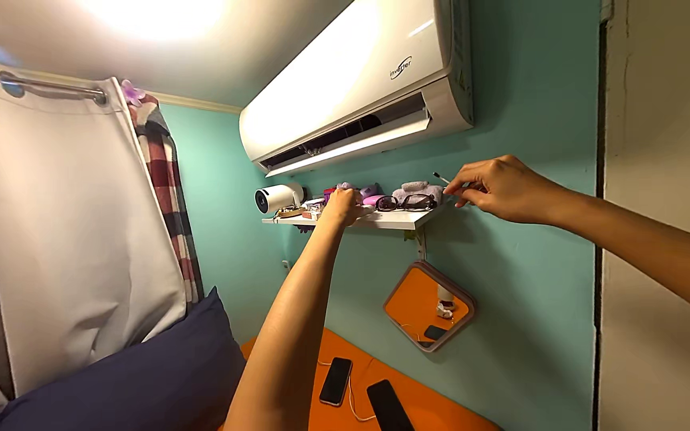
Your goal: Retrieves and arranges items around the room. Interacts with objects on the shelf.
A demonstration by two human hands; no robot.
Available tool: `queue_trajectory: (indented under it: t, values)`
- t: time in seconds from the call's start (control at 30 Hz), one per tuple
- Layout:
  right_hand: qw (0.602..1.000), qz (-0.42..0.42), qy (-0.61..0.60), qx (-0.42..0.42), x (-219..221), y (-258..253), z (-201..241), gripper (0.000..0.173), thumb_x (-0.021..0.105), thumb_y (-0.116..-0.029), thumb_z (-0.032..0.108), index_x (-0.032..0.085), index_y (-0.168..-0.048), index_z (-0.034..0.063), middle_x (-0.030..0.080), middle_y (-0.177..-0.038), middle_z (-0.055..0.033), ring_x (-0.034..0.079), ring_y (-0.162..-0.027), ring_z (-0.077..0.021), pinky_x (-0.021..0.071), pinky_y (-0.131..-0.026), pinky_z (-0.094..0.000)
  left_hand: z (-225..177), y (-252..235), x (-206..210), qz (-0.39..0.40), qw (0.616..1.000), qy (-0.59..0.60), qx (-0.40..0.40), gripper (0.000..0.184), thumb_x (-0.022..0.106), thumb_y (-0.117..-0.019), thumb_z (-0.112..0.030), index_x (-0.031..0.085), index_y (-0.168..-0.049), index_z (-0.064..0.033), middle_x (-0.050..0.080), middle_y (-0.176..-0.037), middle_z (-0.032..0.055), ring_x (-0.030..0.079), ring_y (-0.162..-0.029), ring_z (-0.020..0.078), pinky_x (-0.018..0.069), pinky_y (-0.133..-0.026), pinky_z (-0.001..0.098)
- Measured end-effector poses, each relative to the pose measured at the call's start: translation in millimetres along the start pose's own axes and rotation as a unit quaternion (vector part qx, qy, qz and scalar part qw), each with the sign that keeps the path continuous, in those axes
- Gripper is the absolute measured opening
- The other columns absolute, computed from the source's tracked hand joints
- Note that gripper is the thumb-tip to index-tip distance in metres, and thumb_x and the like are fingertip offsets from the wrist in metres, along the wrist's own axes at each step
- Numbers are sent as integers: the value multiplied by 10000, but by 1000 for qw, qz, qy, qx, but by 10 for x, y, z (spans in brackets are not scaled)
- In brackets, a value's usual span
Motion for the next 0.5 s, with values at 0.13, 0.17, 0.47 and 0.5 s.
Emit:
queue_trajectory:
  t: [0.13,0.17,0.47,0.5]
  values:
    - [1000,0,19,-12,-61,50,49,178,639,-936,-77,766,-987,36,703,-927,-85,681,-733,-171,598,-702,-353,-265,25,-44,-20,997,7,73,245,561,-946,28,774,-1061,-10,733,-1051,205,657,-1092,384,422,-1043,576]
    - [1000,-2,23,-12,-92,72,51,182,639,-933,-81,767,-985,38,702,-923,-82,679,-727,-167,597,-696,-347,-319,44,40,21,997,-2,69,250,562,-943,26,773,-1075,-5,739,-1042,210,665,-1084,393,422,-1046,587]
    - [997,-23,70,-37,-367,88,61,200,612,-936,-86,762,-995,32,705,-931,-94,669,-729,-178,582,-693,-368,-996,513,-966,54,913,361,181,489,330,-1015,17,515,-1466,-27,547,-1490,85,547,-1300,93,447,-1063,298]
    - [996,-29,75,-37,-416,67,81,200,607,-940,-80,761,-1001,31,703,-940,-96,669,-739,-181,582,-701,-375,-865,446,-1165,-2,905,398,149,512,314,-991,42,517,-1456,-22,531,-1506,93,529,-1336,121,442,-1077,322]
Point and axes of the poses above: each hand's wrist, its own y-axis away from the middle knuckle, its own x-axis out of the palm, z = x × y, the point moved 10 cm from there along -y, towards the middle knuckle
